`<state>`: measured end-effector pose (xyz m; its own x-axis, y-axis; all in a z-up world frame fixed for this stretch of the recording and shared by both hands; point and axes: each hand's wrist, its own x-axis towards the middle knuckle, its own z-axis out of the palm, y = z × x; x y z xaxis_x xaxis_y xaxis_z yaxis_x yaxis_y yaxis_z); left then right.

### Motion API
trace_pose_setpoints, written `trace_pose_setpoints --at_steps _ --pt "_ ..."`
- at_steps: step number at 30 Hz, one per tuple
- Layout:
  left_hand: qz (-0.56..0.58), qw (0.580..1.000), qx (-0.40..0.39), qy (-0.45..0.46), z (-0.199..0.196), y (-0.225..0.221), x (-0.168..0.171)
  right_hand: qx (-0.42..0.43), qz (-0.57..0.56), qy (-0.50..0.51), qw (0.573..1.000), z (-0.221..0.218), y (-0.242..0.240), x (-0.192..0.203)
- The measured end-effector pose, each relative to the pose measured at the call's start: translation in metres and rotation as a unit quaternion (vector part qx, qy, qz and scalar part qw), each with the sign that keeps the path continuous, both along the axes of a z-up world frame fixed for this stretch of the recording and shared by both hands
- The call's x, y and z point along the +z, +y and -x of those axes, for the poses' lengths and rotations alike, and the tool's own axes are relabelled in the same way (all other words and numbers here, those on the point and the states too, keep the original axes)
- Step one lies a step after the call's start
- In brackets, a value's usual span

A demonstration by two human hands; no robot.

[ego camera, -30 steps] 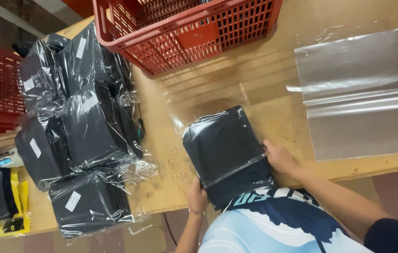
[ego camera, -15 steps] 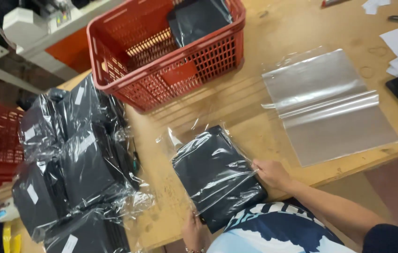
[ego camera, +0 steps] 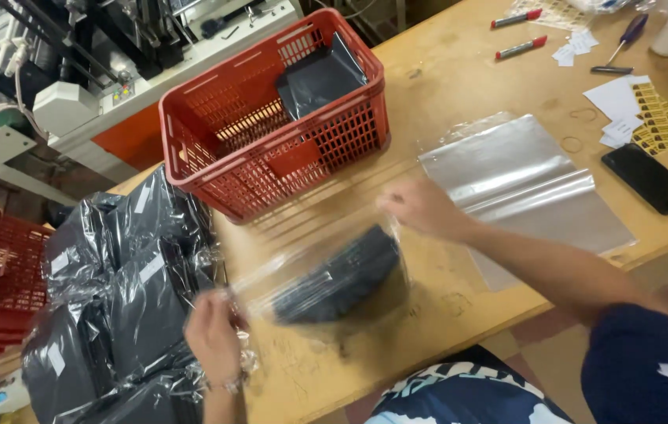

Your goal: The person repeatedly takes black rectangular items from a red basket, places them on a table, wraps each in a clear plastic bag, and returns the wrapped items to the basket. The process is repeated multiple times throughout the clip.

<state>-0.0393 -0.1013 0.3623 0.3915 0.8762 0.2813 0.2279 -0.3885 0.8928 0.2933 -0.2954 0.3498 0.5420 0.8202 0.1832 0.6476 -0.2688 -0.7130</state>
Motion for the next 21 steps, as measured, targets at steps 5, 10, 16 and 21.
trace_pose_setpoints --at_steps 5,10,16,21 --pt "0.001 0.994 0.027 -0.108 -0.034 0.030 0.035 -0.032 -0.045 -0.038 0.998 -0.038 0.050 0.016" --pt "-0.085 0.986 0.098 -0.105 -0.028 -0.030 0.041 -0.094 -0.110 -0.136 0.980 -0.041 0.044 0.011" --pt "0.027 0.999 0.033 0.005 -0.009 -0.094 -0.159 -0.038 -0.070 0.000 0.997 -0.064 0.012 -0.131" --pt "0.157 0.986 0.043 0.036 -0.003 -0.173 -0.339 0.010 0.086 0.034 0.996 -0.109 -0.053 -0.223"
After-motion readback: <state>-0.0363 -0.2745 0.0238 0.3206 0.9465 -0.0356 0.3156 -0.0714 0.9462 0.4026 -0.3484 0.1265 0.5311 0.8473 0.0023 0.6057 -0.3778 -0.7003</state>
